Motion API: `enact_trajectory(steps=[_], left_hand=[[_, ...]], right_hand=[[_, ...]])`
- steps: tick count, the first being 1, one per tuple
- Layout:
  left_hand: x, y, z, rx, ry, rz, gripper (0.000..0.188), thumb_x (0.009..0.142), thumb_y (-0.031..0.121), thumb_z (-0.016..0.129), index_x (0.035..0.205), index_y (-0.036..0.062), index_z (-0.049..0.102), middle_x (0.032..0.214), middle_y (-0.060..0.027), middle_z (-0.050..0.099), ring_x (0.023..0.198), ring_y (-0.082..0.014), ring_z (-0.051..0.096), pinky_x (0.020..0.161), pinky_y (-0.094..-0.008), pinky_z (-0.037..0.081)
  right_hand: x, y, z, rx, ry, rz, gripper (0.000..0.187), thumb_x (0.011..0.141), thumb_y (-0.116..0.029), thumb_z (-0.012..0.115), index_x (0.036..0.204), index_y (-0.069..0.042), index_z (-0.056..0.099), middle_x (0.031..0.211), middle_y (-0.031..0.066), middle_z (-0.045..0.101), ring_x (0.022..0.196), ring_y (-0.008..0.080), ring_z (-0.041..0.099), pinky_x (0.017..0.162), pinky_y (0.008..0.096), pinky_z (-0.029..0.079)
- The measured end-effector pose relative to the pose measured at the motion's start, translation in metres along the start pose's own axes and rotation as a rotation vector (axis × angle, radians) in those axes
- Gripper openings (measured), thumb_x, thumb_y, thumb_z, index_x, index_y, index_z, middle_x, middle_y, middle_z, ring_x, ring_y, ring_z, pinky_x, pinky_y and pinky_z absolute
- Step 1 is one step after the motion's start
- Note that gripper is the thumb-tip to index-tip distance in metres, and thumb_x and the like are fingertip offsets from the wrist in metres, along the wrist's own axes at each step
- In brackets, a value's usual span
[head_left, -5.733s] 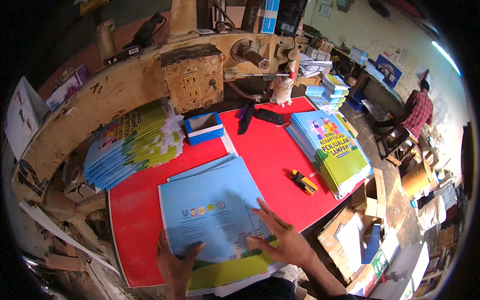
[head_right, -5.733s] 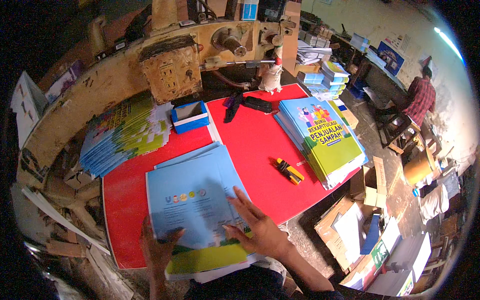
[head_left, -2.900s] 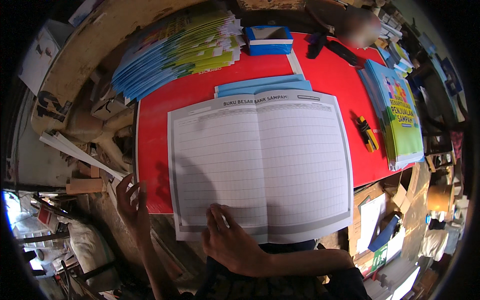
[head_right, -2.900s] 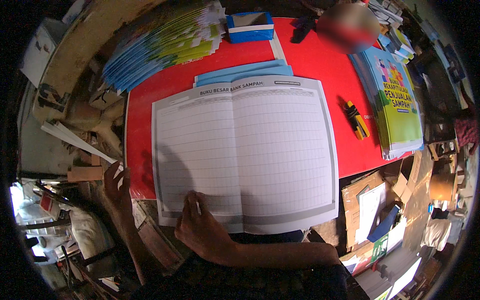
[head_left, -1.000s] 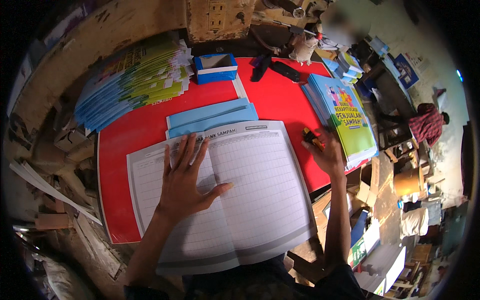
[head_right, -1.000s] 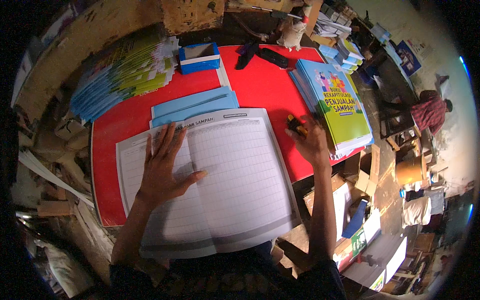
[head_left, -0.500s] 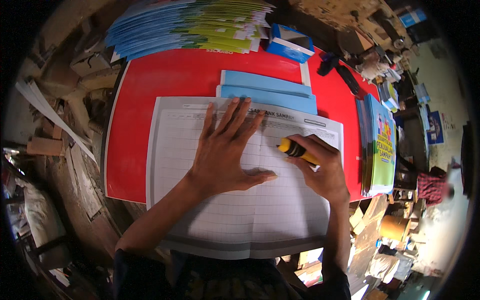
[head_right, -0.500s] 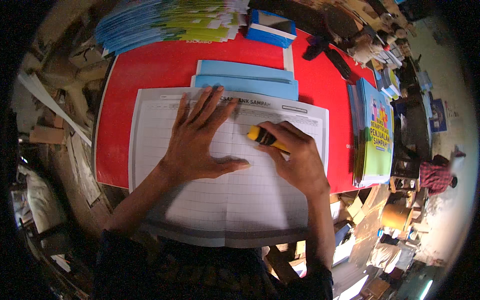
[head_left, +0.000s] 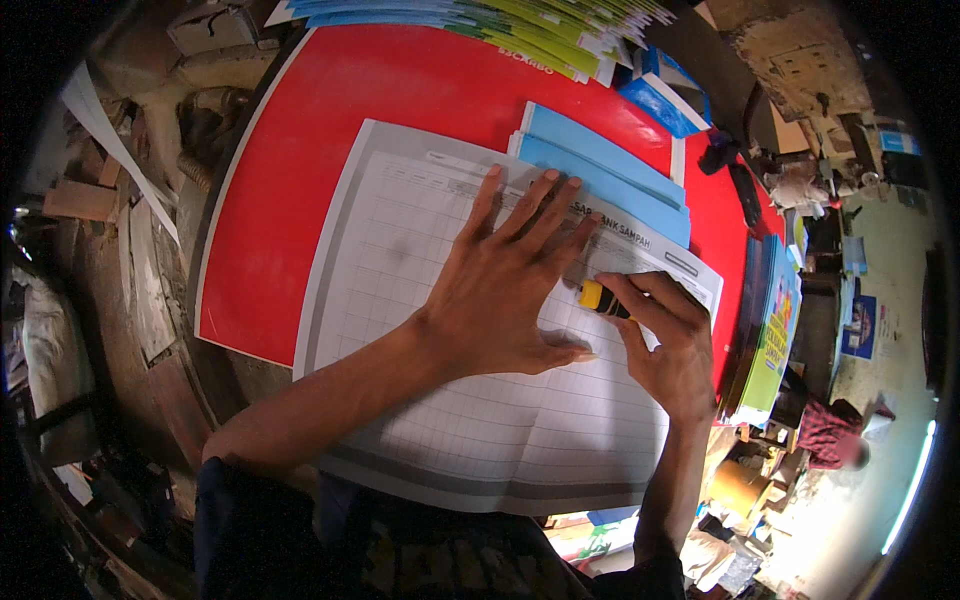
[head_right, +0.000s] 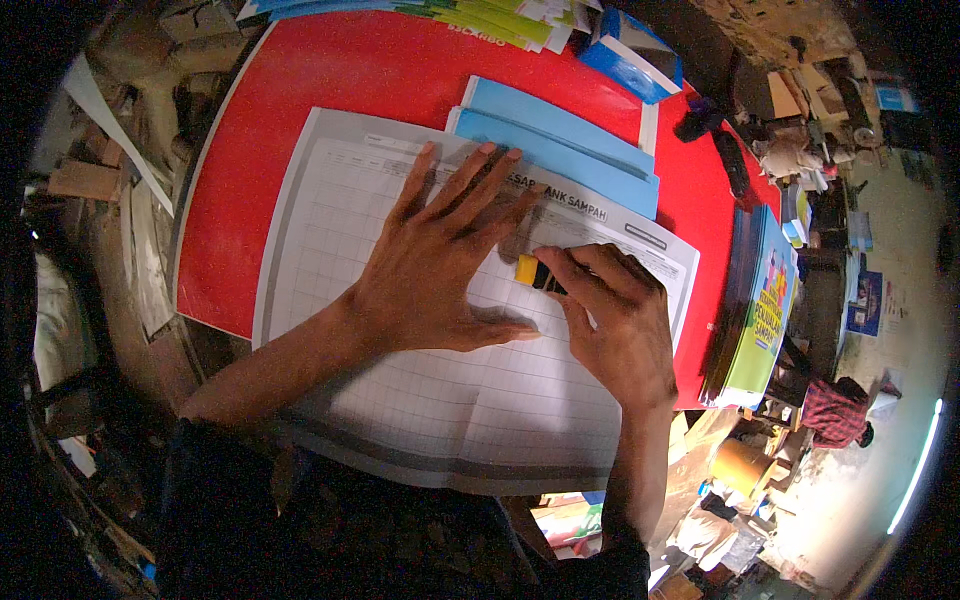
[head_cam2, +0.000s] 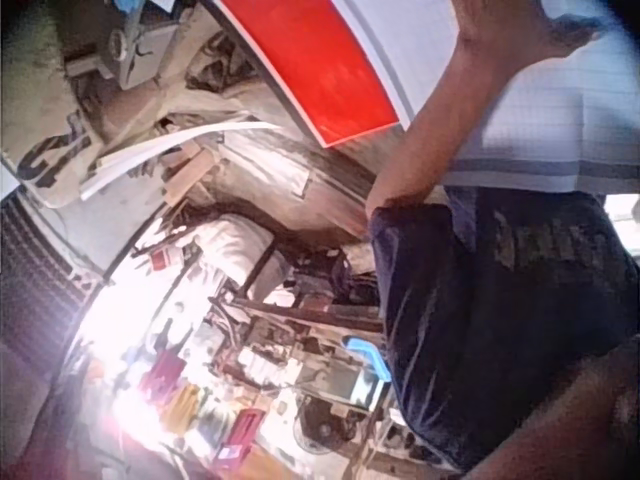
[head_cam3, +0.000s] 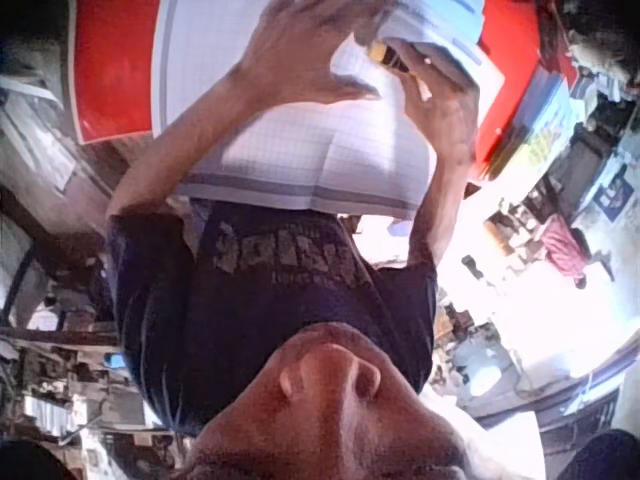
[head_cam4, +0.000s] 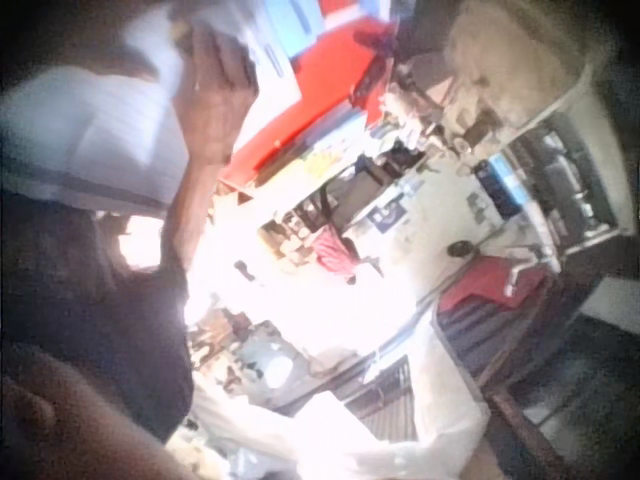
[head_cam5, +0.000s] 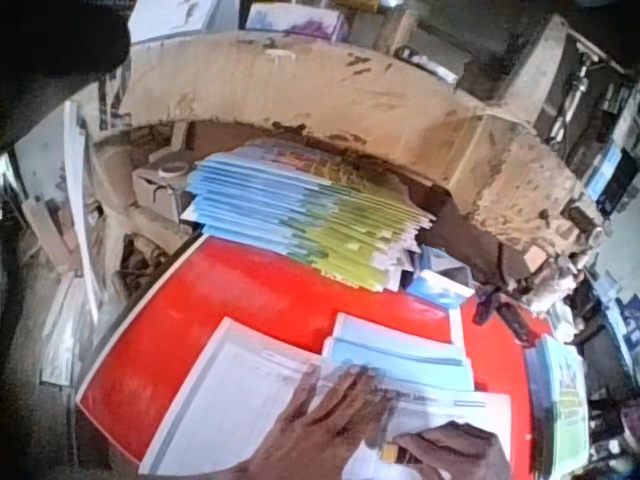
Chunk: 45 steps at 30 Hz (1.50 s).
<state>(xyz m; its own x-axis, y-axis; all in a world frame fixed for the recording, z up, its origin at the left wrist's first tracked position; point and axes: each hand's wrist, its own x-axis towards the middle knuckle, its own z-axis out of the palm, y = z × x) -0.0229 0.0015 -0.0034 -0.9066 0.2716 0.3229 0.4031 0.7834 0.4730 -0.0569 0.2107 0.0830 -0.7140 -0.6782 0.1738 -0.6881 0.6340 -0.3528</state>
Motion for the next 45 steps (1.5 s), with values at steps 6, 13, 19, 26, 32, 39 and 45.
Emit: enact_trajectory(steps=[6,13,19,26,32,39,45], left_hand=[[0.001,0.004,-0.002,-0.03,-0.013,-0.016,0.115,0.075,0.086,0.064,0.16,0.0126,0.039,0.168,-0.0207,0.026,0.159,-0.0368,0.014,0.127,-0.0643,-0.001],[0.001,0.004,-0.003,-0.009,0.017,0.007,0.112,0.073,0.081,0.07,0.154,0.007,0.048,0.165,-0.0223,0.031,0.158,-0.0392,0.017,0.126,-0.0672,0.001],[0.005,0.005,-0.004,0.009,0.002,-0.007,0.114,0.071,0.085,0.069,0.156,0.0119,0.046,0.168,-0.0174,0.029,0.159,-0.0341,0.018,0.127,-0.0633,0.004],[0.004,0.002,0.001,-0.031,0.026,-0.011,0.114,0.07,0.086,0.069,0.153,0.0095,0.049,0.167,-0.0186,0.031,0.159,-0.0343,0.018,0.127,-0.064,0.002],[0.003,0.004,-0.007,-0.035,0.029,-0.02,0.112,0.071,0.084,0.07,0.154,0.01,0.048,0.166,-0.019,0.032,0.159,-0.0355,0.019,0.127,-0.0644,0.003],[0.003,0.005,-0.009,0.022,-0.02,-0.03,0.114,0.072,0.085,0.068,0.156,0.0122,0.045,0.168,-0.016,0.03,0.158,-0.0351,0.019,0.127,-0.0631,0.003],[0.004,0.004,-0.006,0.001,-0.025,-0.027,0.118,0.069,0.084,0.072,0.157,0.0104,0.044,0.168,-0.0147,0.029,0.159,-0.0333,0.018,0.128,-0.0613,0.002]], right_hand=[[0.005,0.003,0.001,-0.12,-0.059,-0.11,0.039,0.074,0.004,0.076,0.111,-0.006,0.076,0.096,0.0063,0.066,0.084,0.0266,0.067,0.078,0.041,0.056],[0.001,0.011,0.013,0.186,0.004,0.064,0.035,0.079,0.0,0.081,0.113,0.0,0.073,0.095,0.0121,0.068,0.081,0.0293,0.069,0.071,0.0381,0.056],[0.007,0.026,0.018,0.373,0.0,0.121,0.038,0.083,-0.006,0.084,0.118,0.003,0.071,0.091,0.0194,0.07,0.079,0.029,0.07,0.071,0.0356,0.056],[0.001,0.029,0.009,0.306,-0.043,0.037,0.04,0.083,-0.002,0.081,0.122,0.002,0.07,0.101,0.0156,0.07,0.084,0.0292,0.071,0.074,0.0369,0.058],[0.005,0.011,0.002,-0.049,-0.04,-0.126,0.043,0.076,0.001,0.08,0.118,-0.003,0.072,0.096,0.0084,0.067,0.084,0.0285,0.071,0.072,0.0391,0.059],[0.001,0.015,0.013,0.112,-0.025,-0.035,0.041,0.079,-0.001,0.081,0.119,-0.001,0.072,0.094,0.0119,0.065,0.08,0.0287,0.069,0.07,0.0384,0.057],[0.012,0.033,0.005,0.407,-0.134,0.159,0.036,0.085,-0.004,0.083,0.118,0.004,0.072,0.094,0.0149,0.073,0.08,0.0191,0.071,0.073,0.0318,0.058]])
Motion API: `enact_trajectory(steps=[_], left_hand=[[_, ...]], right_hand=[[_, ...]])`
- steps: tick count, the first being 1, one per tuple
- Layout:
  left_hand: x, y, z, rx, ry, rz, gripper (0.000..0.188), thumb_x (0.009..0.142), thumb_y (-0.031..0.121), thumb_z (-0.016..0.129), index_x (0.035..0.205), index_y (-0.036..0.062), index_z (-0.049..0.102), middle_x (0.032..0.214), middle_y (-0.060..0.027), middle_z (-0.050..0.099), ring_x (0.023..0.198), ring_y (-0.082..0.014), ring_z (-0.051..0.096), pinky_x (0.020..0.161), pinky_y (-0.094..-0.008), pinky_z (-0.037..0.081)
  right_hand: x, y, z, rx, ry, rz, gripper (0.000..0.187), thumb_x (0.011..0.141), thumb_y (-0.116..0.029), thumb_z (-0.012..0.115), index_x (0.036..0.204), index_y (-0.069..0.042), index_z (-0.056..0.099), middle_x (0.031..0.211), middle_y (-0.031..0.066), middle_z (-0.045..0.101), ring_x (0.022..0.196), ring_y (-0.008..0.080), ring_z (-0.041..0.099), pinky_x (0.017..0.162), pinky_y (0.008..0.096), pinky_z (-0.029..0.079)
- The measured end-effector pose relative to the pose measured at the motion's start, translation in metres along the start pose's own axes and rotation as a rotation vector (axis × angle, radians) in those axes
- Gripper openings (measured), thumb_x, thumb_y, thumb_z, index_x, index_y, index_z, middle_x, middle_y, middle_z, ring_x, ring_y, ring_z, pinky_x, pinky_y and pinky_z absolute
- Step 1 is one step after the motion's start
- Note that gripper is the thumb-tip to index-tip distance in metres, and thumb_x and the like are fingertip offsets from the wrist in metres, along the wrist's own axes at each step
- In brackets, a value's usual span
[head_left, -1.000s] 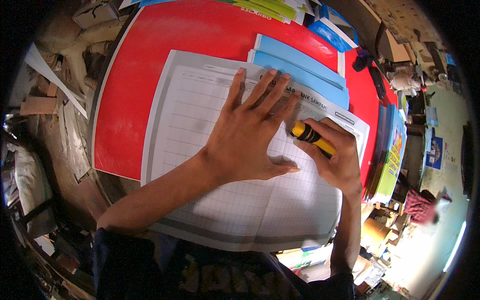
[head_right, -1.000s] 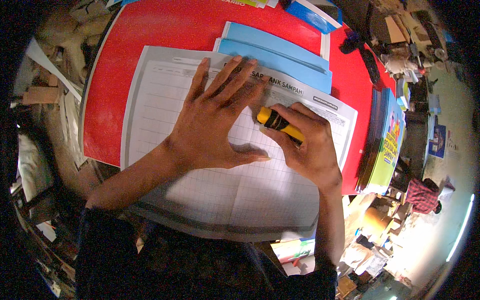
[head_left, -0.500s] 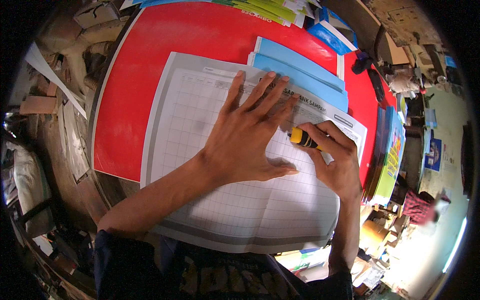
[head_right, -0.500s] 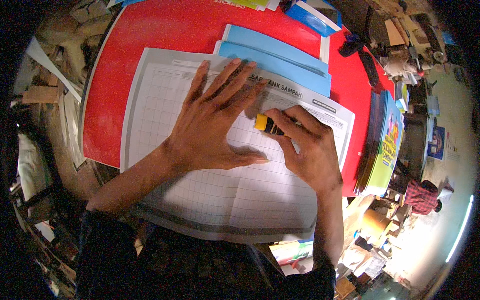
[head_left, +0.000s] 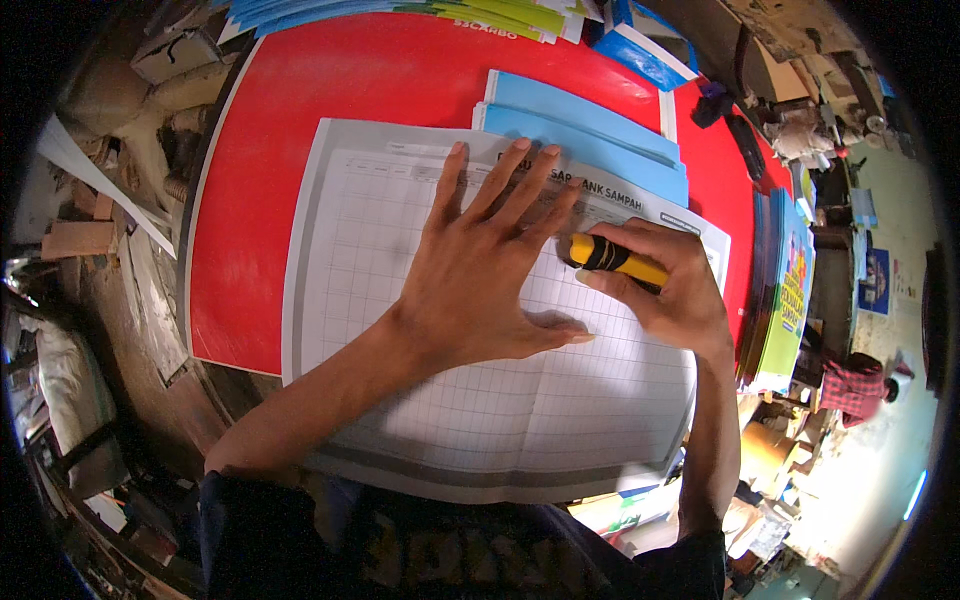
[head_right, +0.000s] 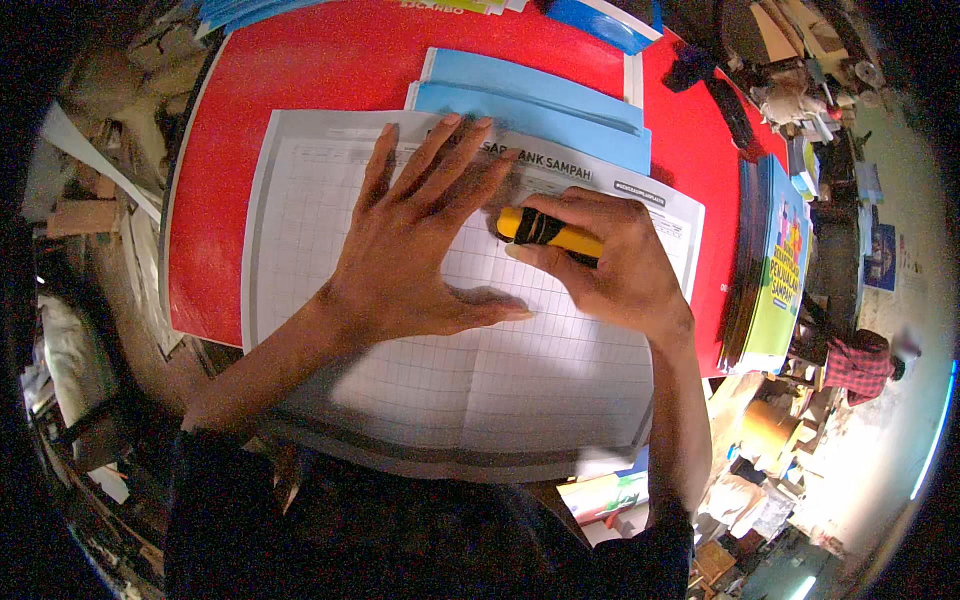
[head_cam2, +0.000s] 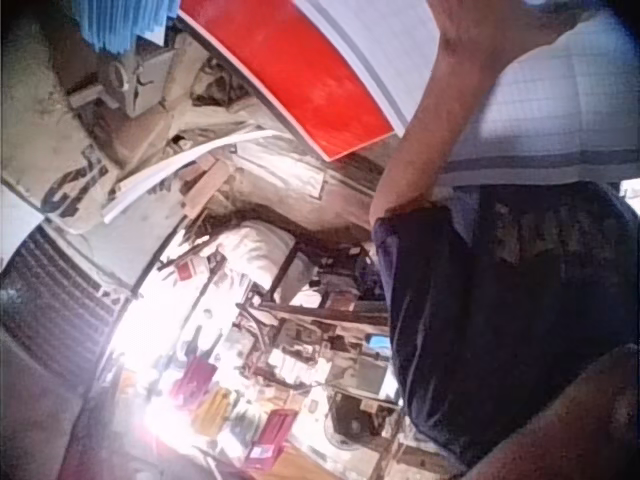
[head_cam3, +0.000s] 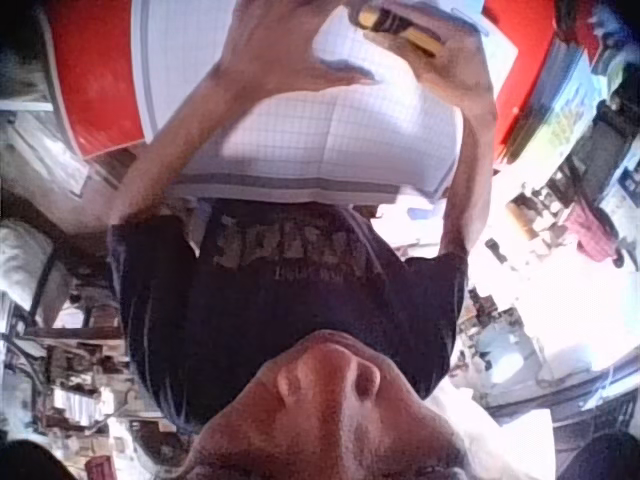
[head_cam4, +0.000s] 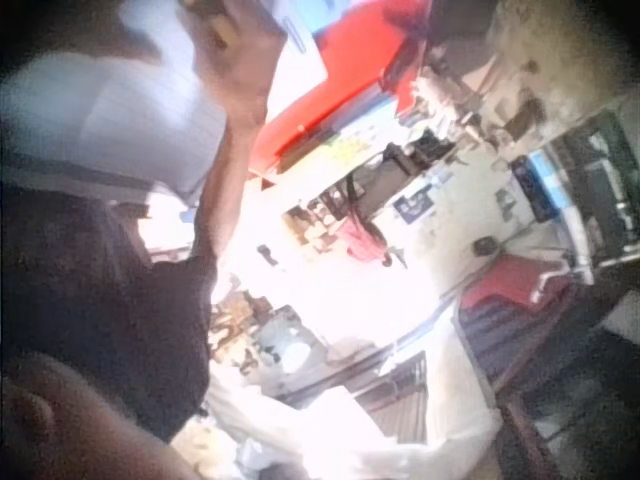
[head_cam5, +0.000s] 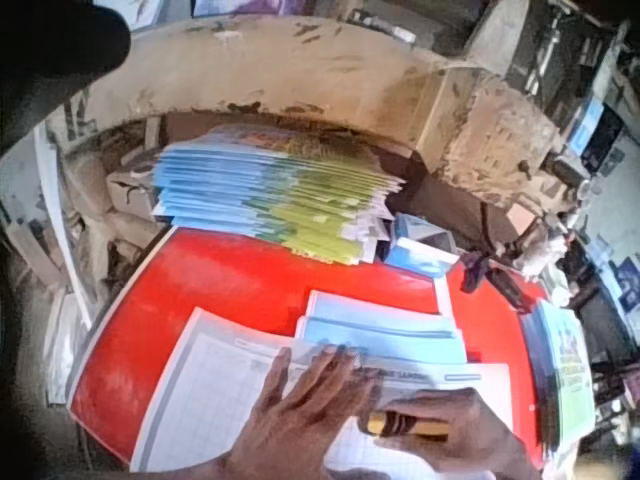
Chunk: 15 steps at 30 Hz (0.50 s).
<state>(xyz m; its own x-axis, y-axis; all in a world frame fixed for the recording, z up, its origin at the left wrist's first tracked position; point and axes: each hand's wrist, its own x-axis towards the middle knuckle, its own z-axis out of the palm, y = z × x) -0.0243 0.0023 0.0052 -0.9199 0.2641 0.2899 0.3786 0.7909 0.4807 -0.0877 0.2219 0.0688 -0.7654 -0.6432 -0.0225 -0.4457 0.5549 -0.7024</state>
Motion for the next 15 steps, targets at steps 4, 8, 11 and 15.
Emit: enact_trajectory(steps=[4,8,11,15], left_hand=[[-0.001,0.001,0.002,-0.01,-0.001,0.006,0.12,0.068,0.083,0.074,0.158,0.0108,0.042,0.169,-0.0143,0.029,0.159,-0.033,0.018,0.128,-0.0617,0.002],[-0.001,-0.002,0.003,-0.038,0.058,0.035,0.117,0.067,0.083,0.075,0.151,0.0044,0.052,0.165,-0.0207,0.034,0.159,-0.0356,0.017,0.126,-0.0656,0.0],[0.0,-0.001,0.002,-0.042,0.071,0.032,0.118,0.066,0.084,0.075,0.15,0.0037,0.053,0.164,-0.0208,0.036,0.159,-0.0357,0.017,0.126,-0.0655,0.0],[-0.001,-0.001,0.004,-0.025,0.076,0.036,0.121,0.066,0.085,0.074,0.154,0.0055,0.047,0.166,-0.0173,0.033,0.158,-0.0347,0.022,0.127,-0.0614,0.005]], right_hand=[[-0.004,0.0,0.006,0.303,0.053,0.193,0.031,0.089,-0.009,0.081,0.116,0.003,0.074,0.097,0.0109,0.078,0.081,0.0096,0.069,0.073,0.0266,0.058],[-0.009,-0.02,0.012,0.382,0.094,0.397,0.027,0.091,-0.009,0.079,0.115,0.003,0.075,0.092,0.0087,0.077,0.077,0.0096,0.068,0.071,0.0287,0.057],[-0.015,-0.018,0.015,0.256,0.12,0.3,0.03,0.088,-0.006,0.081,0.116,0.001,0.074,0.09,0.0085,0.076,0.076,0.0144,0.07,0.071,0.0314,0.057],[-0.025,-0.008,0.015,-0.126,0.247,-0.092,0.037,0.081,-0.001,0.083,0.117,-0.001,0.074,0.092,0.0103,0.074,0.08,0.0219,0.072,0.074,0.0325,0.058]])
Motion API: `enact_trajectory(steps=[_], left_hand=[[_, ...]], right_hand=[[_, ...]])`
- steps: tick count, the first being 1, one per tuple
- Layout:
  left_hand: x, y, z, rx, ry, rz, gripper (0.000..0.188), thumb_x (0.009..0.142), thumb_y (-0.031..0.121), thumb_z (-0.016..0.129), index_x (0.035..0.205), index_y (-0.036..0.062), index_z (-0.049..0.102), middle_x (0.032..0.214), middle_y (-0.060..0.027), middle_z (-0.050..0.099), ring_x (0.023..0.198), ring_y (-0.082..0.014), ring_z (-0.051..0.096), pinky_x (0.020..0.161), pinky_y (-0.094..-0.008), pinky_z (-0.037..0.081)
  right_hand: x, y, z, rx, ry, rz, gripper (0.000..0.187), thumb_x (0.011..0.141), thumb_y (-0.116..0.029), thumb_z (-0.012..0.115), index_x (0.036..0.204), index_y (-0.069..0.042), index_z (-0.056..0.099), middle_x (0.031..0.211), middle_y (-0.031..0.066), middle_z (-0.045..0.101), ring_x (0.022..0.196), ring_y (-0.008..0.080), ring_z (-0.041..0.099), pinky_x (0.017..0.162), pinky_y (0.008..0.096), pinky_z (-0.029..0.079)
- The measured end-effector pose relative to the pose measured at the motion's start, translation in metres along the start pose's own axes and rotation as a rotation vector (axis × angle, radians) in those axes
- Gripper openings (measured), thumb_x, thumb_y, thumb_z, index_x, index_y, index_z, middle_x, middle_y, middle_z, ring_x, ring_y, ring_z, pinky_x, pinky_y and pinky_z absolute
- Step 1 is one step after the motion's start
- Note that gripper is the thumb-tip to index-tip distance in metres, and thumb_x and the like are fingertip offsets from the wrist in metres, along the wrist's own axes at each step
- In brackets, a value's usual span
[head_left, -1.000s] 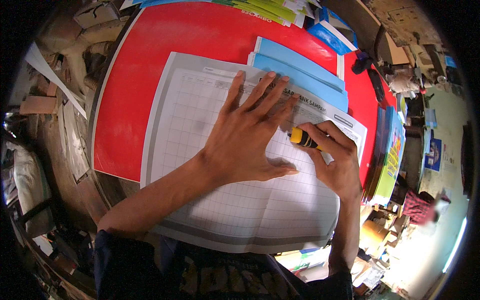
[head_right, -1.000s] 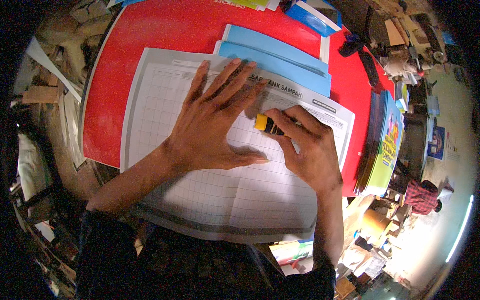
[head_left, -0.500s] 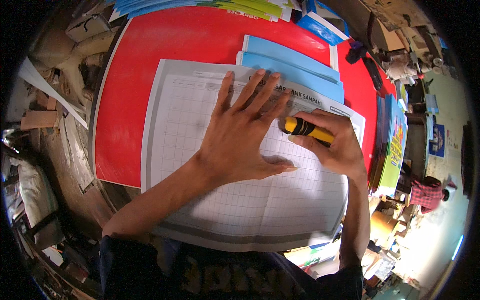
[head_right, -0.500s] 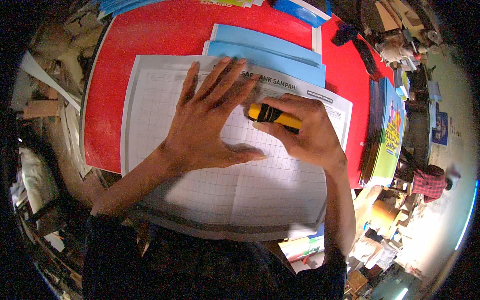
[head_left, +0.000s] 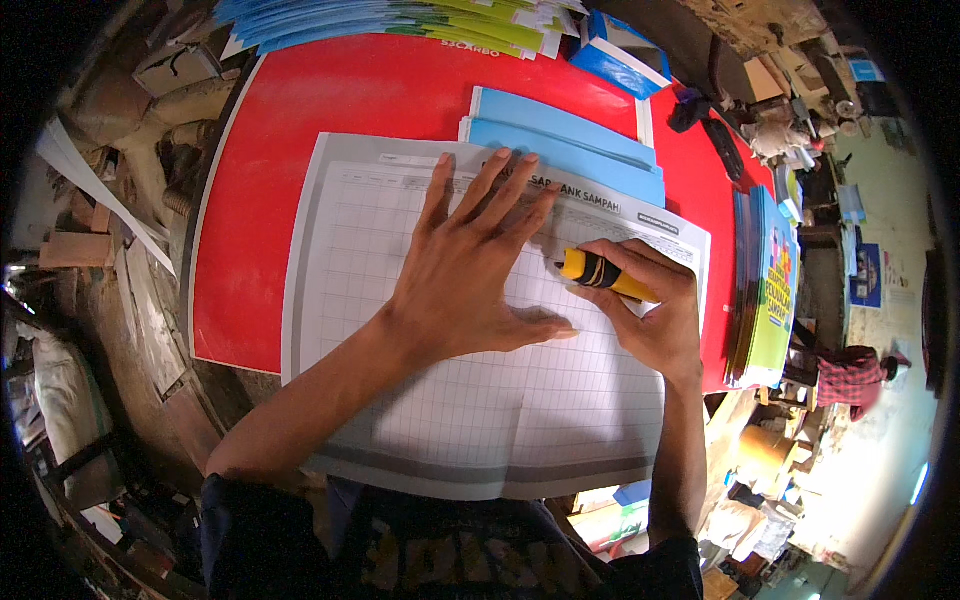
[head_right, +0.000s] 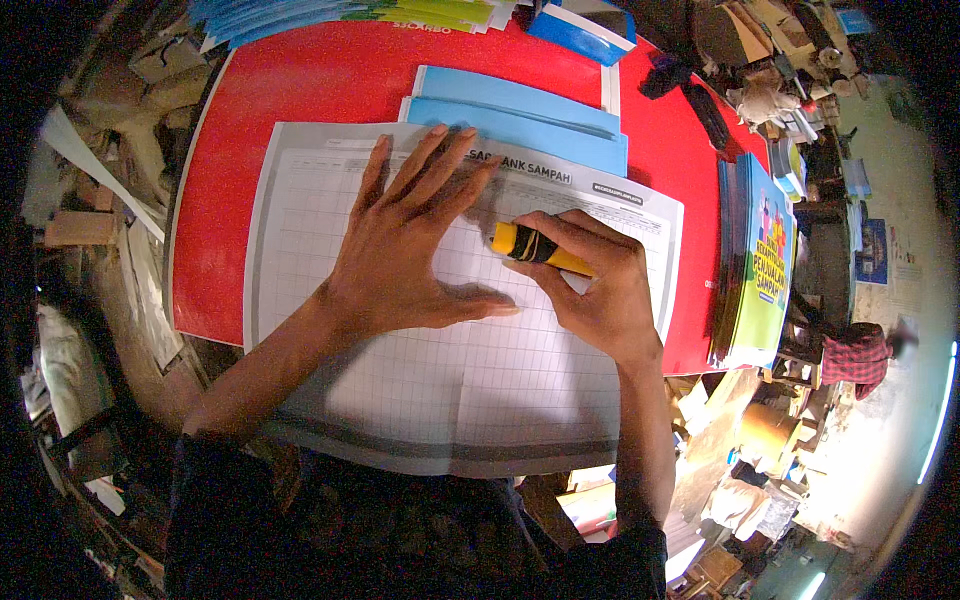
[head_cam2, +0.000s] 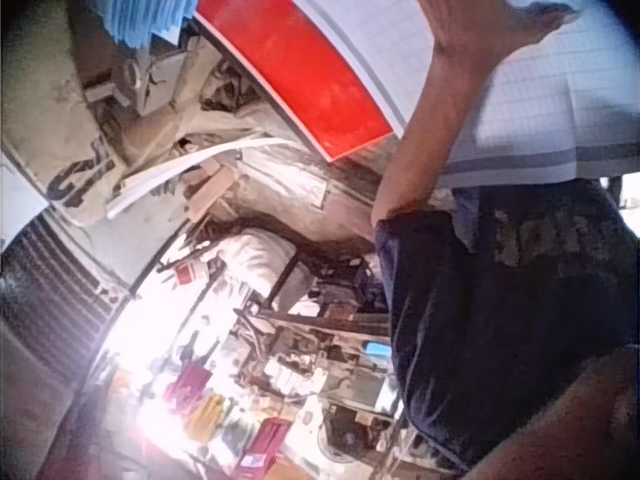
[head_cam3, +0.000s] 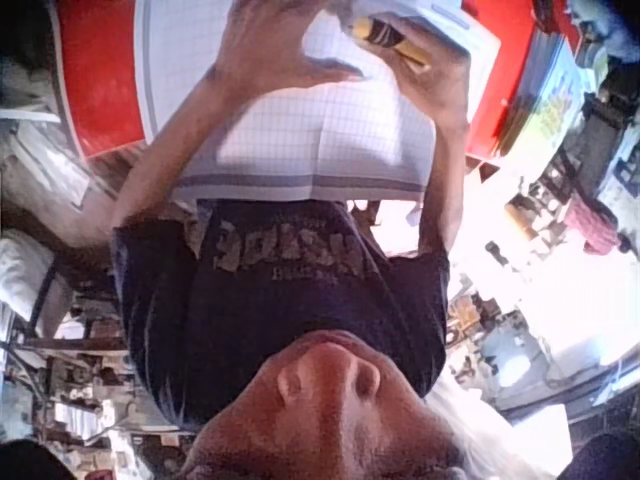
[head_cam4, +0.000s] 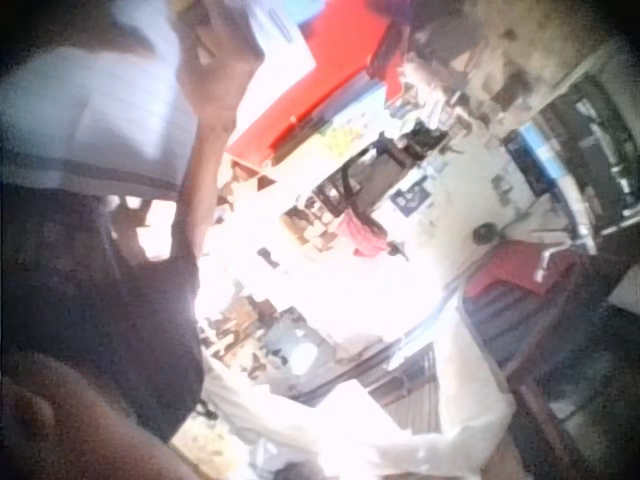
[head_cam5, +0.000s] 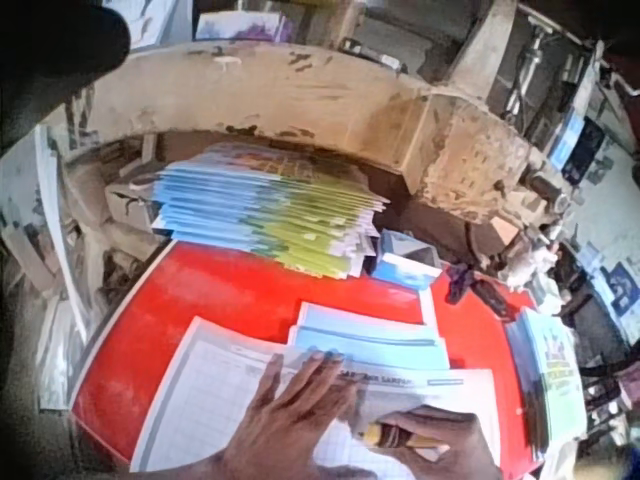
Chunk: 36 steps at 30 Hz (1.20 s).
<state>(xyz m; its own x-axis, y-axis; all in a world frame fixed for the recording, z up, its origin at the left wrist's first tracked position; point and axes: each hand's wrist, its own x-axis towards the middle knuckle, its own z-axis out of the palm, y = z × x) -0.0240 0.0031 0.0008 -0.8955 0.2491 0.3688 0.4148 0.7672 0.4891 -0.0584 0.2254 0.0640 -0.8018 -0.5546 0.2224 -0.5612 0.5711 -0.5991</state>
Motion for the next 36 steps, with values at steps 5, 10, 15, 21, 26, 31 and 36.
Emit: enact_trajectory(steps=[5,10,15,21,26,31,36], left_hand=[[-0.002,-0.003,0.0,0.005,0.015,-0.006,0.121,0.067,0.087,0.072,0.152,0.0048,0.048,0.167,-0.0173,0.032,0.158,-0.0345,0.022,0.127,-0.0609,0.006],[-0.001,-0.002,-0.001,-0.001,0.003,-0.018,0.118,0.068,0.086,0.071,0.154,0.0084,0.048,0.167,-0.0171,0.031,0.158,-0.0344,0.022,0.127,-0.0615,0.007],[-0.002,0.0,-0.001,-0.035,0.0,-0.022,0.116,0.068,0.081,0.076,0.156,0.0113,0.045,0.167,-0.0165,0.031,0.158,-0.0339,0.021,0.126,-0.0636,0.008],[0.0,0.004,0.002,-0.021,-0.031,-0.047,0.119,0.065,0.08,0.078,0.156,0.0111,0.045,0.168,-0.0154,0.03,0.158,-0.0329,0.02,0.126,-0.0642,0.006],[0.001,0.002,-0.002,0.004,-0.022,-0.043,0.12,0.065,0.082,0.077,0.158,0.0134,0.043,0.168,-0.0131,0.03,0.159,-0.032,0.019,0.127,-0.063,0.001],[0.002,0.002,-0.001,0.061,-0.069,0.002,0.117,0.064,0.088,0.072,0.158,0.0241,0.046,0.171,-0.0148,0.023,0.16,-0.0337,0.013,0.126,-0.0652,-0.002],[-0.001,0.001,-0.008,0.055,-0.12,-0.001,0.117,0.063,0.09,0.071,0.158,0.0271,0.046,0.171,-0.0177,0.019,0.16,-0.0355,0.011,0.125,-0.0673,-0.001]], right_hand=[[0.006,0.006,0.003,-0.008,-0.057,-0.1,0.043,0.075,0.004,0.084,0.117,-0.002,0.074,0.099,0.0121,0.073,0.087,0.0256,0.073,0.077,0.0332,0.059],[0.009,0.002,-0.002,-0.026,-0.117,-0.086,0.044,0.075,0.004,0.084,0.117,-0.003,0.074,0.101,0.0119,0.073,0.089,0.0261,0.073,0.077,0.0343,0.059],[0.009,0.002,-0.002,-0.069,-0.143,-0.088,0.045,0.073,0.005,0.084,0.116,-0.004,0.074,0.101,0.0115,0.072,0.088,0.0272,0.073,0.076,0.0354,0.058],[0.0,-0.007,0.008,-0.169,-0.057,-0.132,0.042,0.074,0.003,0.082,0.115,-0.003,0.073,0.099,0.0122,0.071,0.086,0.0312,0.072,0.076,0.0392,0.058],[0.009,-0.012,0.0,-0.125,-0.146,-0.079,0.04,0.079,-0.001,0.081,0.118,0.002,0.071,0.103,0.0146,0.07,0.087,0.034,0.071,0.076,0.0403,0.059],[0.017,0.001,-0.014,0.184,-0.335,0.157,0.034,0.085,-0.002,0.081,0.118,0.003,0.074,0.103,0.015,0.071,0.085,0.0211,0.072,0.076,0.0319,0.056],[0.01,0.007,-0.001,0.256,-0.28,-0.035,0.032,0.082,0.0,0.081,0.113,-0.001,0.077,0.102,0.0133,0.072,0.086,0.022,0.071,0.075,0.0321,0.056]])
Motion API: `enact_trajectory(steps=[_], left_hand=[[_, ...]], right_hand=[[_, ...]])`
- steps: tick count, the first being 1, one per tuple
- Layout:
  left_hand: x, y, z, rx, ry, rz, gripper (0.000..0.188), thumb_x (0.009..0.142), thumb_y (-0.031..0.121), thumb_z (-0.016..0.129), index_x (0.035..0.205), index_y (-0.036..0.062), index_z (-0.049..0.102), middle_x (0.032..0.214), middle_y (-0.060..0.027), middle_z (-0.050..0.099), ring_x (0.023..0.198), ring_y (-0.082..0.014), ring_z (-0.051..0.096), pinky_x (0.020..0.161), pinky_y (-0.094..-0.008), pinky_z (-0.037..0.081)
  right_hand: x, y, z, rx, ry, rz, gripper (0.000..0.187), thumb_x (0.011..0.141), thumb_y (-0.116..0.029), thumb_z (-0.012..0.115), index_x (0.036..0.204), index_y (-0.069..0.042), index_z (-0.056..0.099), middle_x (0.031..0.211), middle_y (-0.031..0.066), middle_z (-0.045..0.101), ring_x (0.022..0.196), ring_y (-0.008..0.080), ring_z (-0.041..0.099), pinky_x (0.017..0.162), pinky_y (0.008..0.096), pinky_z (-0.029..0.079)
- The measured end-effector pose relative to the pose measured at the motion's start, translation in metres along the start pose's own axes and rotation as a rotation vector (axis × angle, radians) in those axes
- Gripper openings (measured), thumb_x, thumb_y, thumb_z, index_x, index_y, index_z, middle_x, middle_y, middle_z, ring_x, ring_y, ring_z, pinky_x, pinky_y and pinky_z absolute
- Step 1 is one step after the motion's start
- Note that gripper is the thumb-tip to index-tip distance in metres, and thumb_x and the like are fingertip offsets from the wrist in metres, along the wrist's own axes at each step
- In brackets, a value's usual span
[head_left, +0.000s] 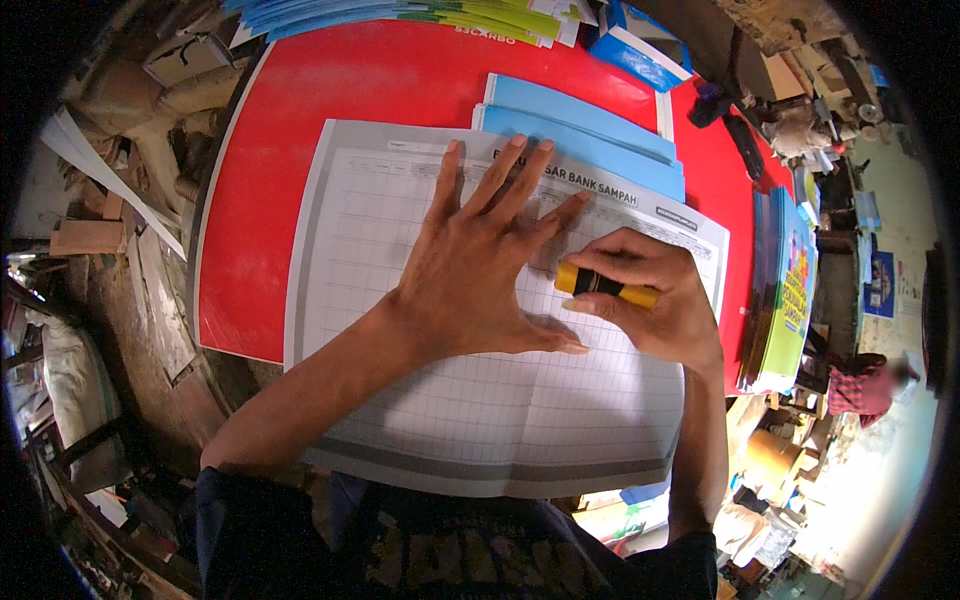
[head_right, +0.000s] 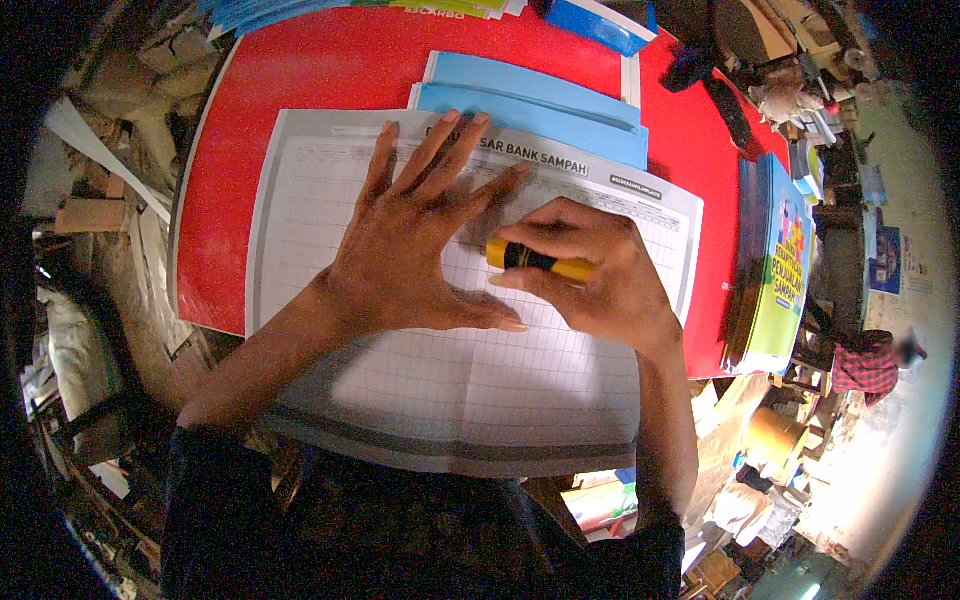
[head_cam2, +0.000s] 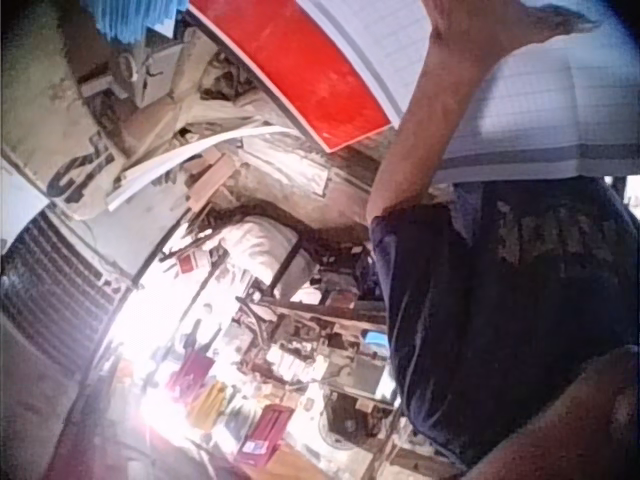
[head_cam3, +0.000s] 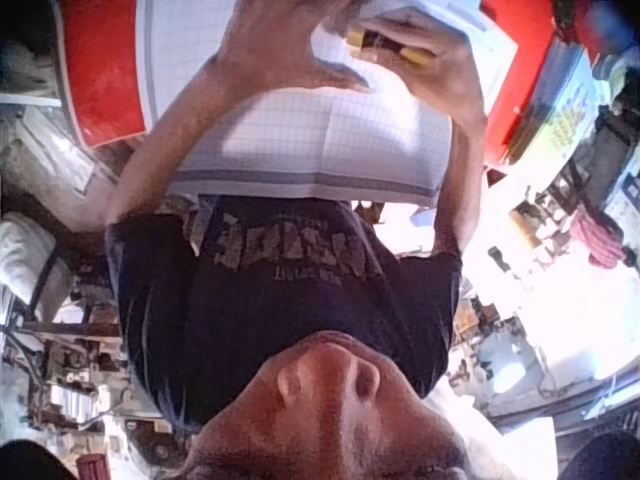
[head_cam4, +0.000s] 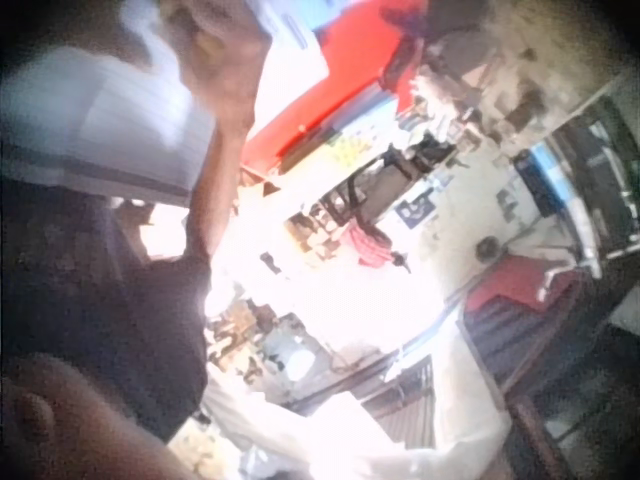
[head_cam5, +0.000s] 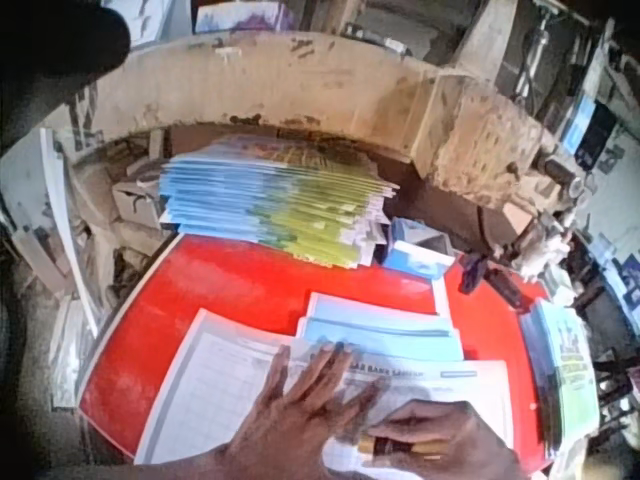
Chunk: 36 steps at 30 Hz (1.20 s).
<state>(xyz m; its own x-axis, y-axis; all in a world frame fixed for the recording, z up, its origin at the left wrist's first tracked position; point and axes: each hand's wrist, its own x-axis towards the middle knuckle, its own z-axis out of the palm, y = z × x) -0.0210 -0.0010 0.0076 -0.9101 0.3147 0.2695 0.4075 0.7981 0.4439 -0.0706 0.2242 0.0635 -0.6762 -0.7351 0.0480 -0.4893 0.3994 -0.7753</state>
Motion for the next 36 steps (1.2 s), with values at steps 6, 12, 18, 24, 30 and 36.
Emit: enact_trajectory(steps=[6,12,18,24,30,36], left_hand=[[0.003,0.001,-0.001,0.007,0.012,0.01,0.124,0.058,0.09,0.074,0.16,0.0257,0.043,0.171,-0.0214,0.019,0.16,-0.0376,0.011,0.123,-0.0693,0.0],[0.002,-0.005,-0.005,-0.036,0.01,0.041,0.123,0.062,0.082,0.079,0.16,0.0168,0.041,0.17,-0.0206,0.022,0.16,-0.0351,0.015,0.127,-0.0628,0.001],[-0.055,0.023,-0.038,0.042,-0.189,0.104,0.112,0.076,0.066,0.08,0.162,0.0123,0.034,0.17,-0.0163,0.025,0.16,-0.0329,0.018,0.129,-0.0584,0.001],[-0.088,0.044,-0.019,-0.083,-0.16,-0.149,0.124,0.065,0.081,0.079,0.164,0.0218,0.032,0.172,-0.0151,0.017,0.16,-0.0386,0.008,0.126,-0.0683,0.0],[-0.09,0.04,-0.013,-0.162,-0.131,-0.148,0.122,0.065,0.078,0.081,0.164,0.0255,0.032,0.172,-0.0143,0.016,0.16,-0.0383,0.007,0.125,-0.0694,-0.001],[-0.09,0.04,-0.006,-0.193,-0.114,-0.135,0.121,0.065,0.076,0.083,0.163,0.0254,0.033,0.172,-0.0138,0.017,0.16,-0.039,0.008,0.125,-0.0706,-0.001]], right_hand=[[-0.017,0.001,-0.001,-0.103,-0.125,-0.239,0.037,0.076,-0.002,0.085,0.112,-0.004,0.078,0.111,0.0102,0.073,0.098,0.0278,0.069,0.085,0.0369,0.055],[-0.049,-0.013,0.0,0.417,0.54,0.271,0.032,0.095,-0.006,0.074,0.126,0.002,0.069,0.113,0.0115,0.073,0.092,0.016,0.068,0.08,0.0303,0.056],[-0.098,-0.062,0.035,-0.161,0.19,0.166,0.048,0.074,0.002,0.088,0.119,0.001,0.072,0.099,0.0104,0.069,0.089,0.0205,0.071,0.074,0.0337,0.057],[-0.098,-0.053,0.057,-0.276,0.099,0.1,0.056,0.067,0.003,0.083,0.121,-0.004,0.072,0.101,0.0085,0.064,0.083,0.0261,0.069,0.07,0.0381,0.06],[-0.094,-0.054,0.055,-0.312,0.044,0.051,0.055,0.067,0.005,0.081,0.12,-0.004,0.072,0.098,0.0073,0.062,0.082,0.0256,0.068,0.068,0.0378,0.06],[-0.096,-0.06,0.062,-0.544,0.054,-0.077,0.052,0.068,0.007,0.076,0.119,-0.001,0.072,0.097,0.0076,0.06,0.082,0.0259,0.067,0.067,0.0363,0.06]])
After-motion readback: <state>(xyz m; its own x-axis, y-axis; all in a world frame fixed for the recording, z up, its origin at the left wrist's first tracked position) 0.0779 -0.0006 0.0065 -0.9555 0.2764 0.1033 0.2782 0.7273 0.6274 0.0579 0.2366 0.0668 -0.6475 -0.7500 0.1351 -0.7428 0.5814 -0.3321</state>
